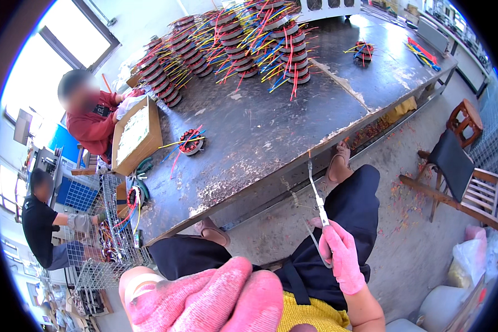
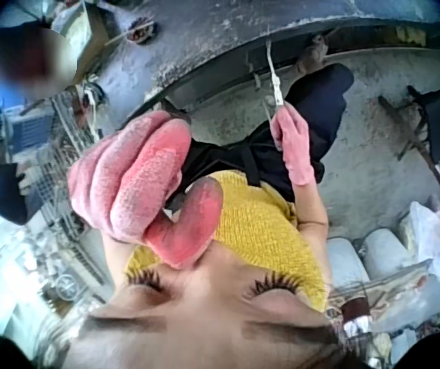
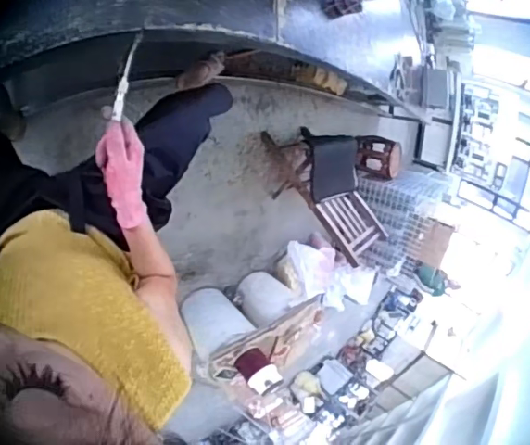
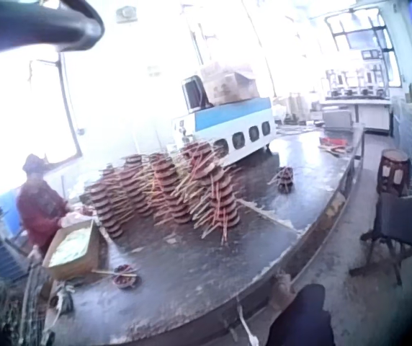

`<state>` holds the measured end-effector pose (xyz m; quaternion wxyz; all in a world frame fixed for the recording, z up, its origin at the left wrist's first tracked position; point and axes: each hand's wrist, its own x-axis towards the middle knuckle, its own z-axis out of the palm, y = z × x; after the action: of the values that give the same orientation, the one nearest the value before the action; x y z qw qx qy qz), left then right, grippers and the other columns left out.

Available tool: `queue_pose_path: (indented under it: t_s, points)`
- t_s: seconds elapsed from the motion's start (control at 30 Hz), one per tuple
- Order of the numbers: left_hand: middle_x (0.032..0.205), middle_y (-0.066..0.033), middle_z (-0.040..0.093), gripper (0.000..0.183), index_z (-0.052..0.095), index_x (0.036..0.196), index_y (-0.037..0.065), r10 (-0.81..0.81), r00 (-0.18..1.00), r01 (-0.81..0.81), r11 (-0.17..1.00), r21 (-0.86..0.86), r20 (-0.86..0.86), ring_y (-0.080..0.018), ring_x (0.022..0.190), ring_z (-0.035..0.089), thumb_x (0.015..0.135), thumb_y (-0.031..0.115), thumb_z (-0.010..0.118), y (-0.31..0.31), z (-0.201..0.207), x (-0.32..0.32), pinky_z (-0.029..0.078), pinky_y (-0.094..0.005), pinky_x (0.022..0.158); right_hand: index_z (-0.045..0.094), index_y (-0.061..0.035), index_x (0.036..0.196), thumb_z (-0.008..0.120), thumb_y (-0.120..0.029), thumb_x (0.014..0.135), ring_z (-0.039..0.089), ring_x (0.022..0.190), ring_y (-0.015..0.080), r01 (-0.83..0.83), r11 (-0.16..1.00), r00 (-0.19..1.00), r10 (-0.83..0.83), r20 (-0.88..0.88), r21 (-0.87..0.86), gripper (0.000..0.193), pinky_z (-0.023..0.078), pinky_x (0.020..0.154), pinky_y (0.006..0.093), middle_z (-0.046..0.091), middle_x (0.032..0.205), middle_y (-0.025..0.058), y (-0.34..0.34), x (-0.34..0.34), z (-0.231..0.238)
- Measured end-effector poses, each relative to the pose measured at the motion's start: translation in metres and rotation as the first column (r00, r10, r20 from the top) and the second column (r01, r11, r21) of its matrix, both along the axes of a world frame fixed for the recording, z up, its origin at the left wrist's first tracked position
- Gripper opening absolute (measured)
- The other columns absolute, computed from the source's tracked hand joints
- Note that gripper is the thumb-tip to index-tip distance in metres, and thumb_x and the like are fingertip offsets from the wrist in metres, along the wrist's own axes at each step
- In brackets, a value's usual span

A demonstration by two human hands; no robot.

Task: The person uses a handheld torch to solder or burn insulation from wire ends on a motor stator. They hold the stator with one gloved hand while applying the flame, then place the finished part on a stack.

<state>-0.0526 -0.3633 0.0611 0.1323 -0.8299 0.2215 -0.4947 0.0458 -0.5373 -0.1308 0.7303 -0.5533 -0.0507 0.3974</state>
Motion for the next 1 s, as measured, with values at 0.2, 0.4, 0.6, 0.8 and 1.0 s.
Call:
queue_pose_path:
  t_s: [0.2, 0.4, 0.6, 0.8, 1.0]
  points:
    - [0.094, -0.0093, 0.072, 0.031, 0.065, 0.096, 0.011, 0.123, 0.870, -0.277, 0.923, -0.267, -0.477, -0.0255, 0.076, 0.068, 0.071, 0.027, 0.075, -0.034, 0.016, 0.012, 0.053, -0.0373, 0.061, 0.057, -0.0010, 0.129, 0.049, -0.028, 0.105, 0.034, 0.050, 0.0013, 0.045, 0.999, 0.999, -0.045, -0.009, 0.014, 0.038, 0.025, 0.046, 0.0196, 0.045, 0.061, -0.0066, -0.010, 0.021, -0.005]
    - [0.129, -0.0181, 0.059, 0.062, 0.059, 0.124, 0.004, -0.189, 0.650, -0.132, 0.926, -0.355, -0.736, -0.0352, 0.118, 0.058, 0.073, 0.030, 0.083, 0.068, -0.047, 0.119, 0.044, -0.0446, 0.101, 0.057, -0.0013, 0.130, 0.050, -0.030, 0.104, 0.035, 0.052, 0.0013, 0.109, 0.989, 0.994, -0.111, 0.011, 0.101, 0.039, 0.026, 0.047, 0.0195, 0.046, 0.063, -0.0064, -0.007, 0.065, -0.019]
    - [0.155, -0.0282, 0.030, 0.117, 0.028, 0.149, -0.008, 0.104, 0.638, -0.614, 0.666, -0.423, -0.763, -0.0379, 0.148, 0.022, 0.075, 0.073, 0.068, 0.178, -0.150, 0.275, 0.015, -0.0446, 0.122, 0.057, -0.0008, 0.130, 0.051, -0.032, 0.104, 0.036, 0.052, 0.0014, 0.197, 0.973, 0.980, -0.196, -0.016, 0.124, 0.041, 0.026, 0.045, 0.0194, 0.047, 0.063, -0.0063, 0.006, 0.110, -0.024]
    - [0.152, -0.0287, 0.035, 0.134, 0.024, 0.149, -0.012, 0.289, 0.566, -0.792, 0.451, -0.412, -0.772, -0.0363, 0.147, 0.026, 0.063, 0.078, 0.073, 0.209, -0.178, 0.370, 0.021, -0.0433, 0.121, 0.057, 0.0006, 0.129, 0.050, -0.032, 0.105, 0.035, 0.048, 0.0019, 0.255, 0.961, 0.967, -0.254, -0.020, 0.110, 0.041, 0.027, 0.043, 0.0194, 0.046, 0.061, -0.0054, 0.003, 0.135, -0.029]
    - [0.126, -0.0258, 0.061, 0.110, 0.031, 0.142, -0.012, -0.109, 0.637, -0.718, 0.275, -0.639, -0.763, -0.0319, 0.116, 0.062, 0.067, 0.043, 0.089, 0.266, -0.242, 0.403, 0.050, -0.0391, 0.096, 0.056, 0.0016, 0.129, 0.048, -0.032, 0.105, 0.034, 0.047, 0.0017, 0.226, 0.971, 0.974, -0.223, -0.050, 0.079, 0.042, 0.027, 0.043, 0.0190, 0.045, 0.060, -0.0051, 0.007, 0.141, -0.028]
